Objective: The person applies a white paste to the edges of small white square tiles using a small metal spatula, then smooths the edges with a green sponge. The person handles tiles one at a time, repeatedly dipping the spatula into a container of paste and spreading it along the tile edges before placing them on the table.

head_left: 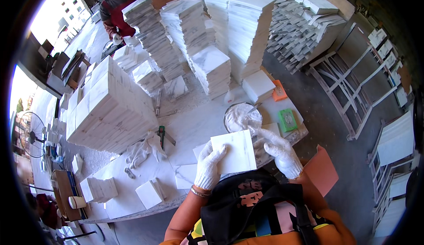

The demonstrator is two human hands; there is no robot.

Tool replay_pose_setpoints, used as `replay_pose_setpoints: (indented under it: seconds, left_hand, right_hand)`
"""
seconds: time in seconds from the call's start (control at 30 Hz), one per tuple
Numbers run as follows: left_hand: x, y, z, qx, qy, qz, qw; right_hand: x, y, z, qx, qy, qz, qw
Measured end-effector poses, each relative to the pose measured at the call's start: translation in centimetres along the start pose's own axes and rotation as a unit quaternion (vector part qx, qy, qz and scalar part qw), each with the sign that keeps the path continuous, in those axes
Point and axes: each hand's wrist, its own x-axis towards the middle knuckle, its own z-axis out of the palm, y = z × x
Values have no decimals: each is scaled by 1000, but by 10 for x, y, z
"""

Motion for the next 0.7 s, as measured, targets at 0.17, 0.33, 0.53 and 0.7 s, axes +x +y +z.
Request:
replay_pose_setpoints:
  seconds: [0.17, 0.33, 0.53, 0.7]
  left_hand:
    - [-4, 1, -1, 28, -2, 8, 1000]
    - [-11, -5, 1, 94, -10, 51, 994]
    - [-14, -5, -4, 187, -20, 141, 972]
    - [-12, -8, -8, 235, -19, 176, 956]
  right_hand:
    - [13, -16, 24, -285, 6, -140, 948]
    - [32, -16, 24, -300, 11, -136, 944]
    - [39, -43, 23, -71, 81, -102, 989]
    - [36, -38, 20, -86, 52, -111, 989]
